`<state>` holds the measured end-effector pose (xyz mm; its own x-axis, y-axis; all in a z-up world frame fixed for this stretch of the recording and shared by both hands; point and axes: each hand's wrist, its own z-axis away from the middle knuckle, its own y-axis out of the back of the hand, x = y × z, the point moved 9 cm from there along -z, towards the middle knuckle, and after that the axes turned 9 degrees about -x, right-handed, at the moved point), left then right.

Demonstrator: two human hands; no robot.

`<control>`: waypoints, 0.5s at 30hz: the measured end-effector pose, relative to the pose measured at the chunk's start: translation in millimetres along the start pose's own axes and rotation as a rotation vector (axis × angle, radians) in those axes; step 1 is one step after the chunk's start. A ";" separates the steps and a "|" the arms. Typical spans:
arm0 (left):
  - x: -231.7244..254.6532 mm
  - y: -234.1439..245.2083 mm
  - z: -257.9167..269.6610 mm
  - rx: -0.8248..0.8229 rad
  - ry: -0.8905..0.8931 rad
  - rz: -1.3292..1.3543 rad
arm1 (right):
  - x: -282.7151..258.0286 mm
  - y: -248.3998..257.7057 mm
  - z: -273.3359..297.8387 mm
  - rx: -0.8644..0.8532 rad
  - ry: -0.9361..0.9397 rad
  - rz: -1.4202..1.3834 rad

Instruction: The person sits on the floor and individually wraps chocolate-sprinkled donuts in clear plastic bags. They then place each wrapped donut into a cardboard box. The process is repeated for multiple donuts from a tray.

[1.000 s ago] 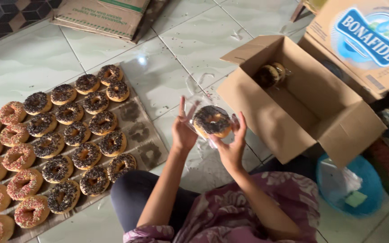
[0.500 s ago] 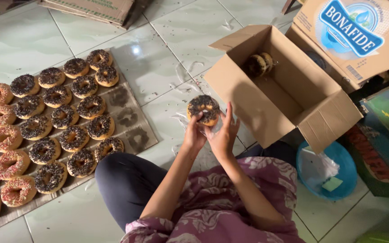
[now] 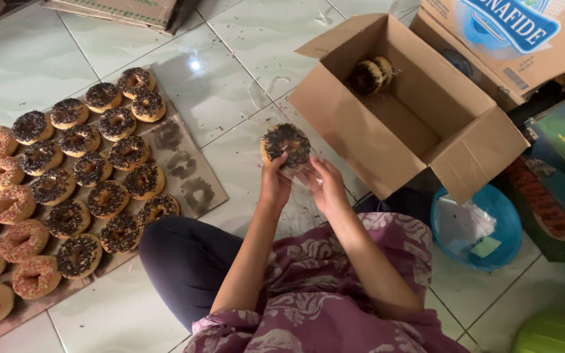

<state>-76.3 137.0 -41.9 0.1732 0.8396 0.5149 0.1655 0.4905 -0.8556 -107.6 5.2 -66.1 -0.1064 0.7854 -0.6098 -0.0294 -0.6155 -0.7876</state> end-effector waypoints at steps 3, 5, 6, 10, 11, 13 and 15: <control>-12.6 8.2 9.4 0.107 0.082 -0.121 | -23.7 -12.4 12.9 0.014 0.173 0.217; -26.4 34.2 25.4 0.424 0.265 -0.186 | -50.3 -40.2 32.6 0.004 0.366 0.605; -31.2 28.3 23.8 0.369 0.262 -0.084 | -62.5 -61.8 46.5 -0.009 0.474 0.891; -33.7 -4.7 11.0 0.136 0.205 0.170 | -78.7 -138.0 96.0 -0.197 0.660 1.479; -29.9 -14.5 6.3 0.076 0.175 0.197 | -81.5 -144.5 99.3 -0.248 0.583 1.410; -29.1 -24.9 3.5 0.063 0.223 0.288 | -84.7 -152.9 103.6 -0.342 0.431 1.264; -25.0 -34.2 4.2 0.041 0.246 0.329 | -84.2 -141.3 97.1 -0.233 0.200 1.305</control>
<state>-90.4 100.2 -25.7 0.4381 0.8747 0.2072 0.0252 0.2185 -0.9755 -191.0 19.7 105.1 0.2203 -0.3557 -0.9083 0.1519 -0.9073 0.3921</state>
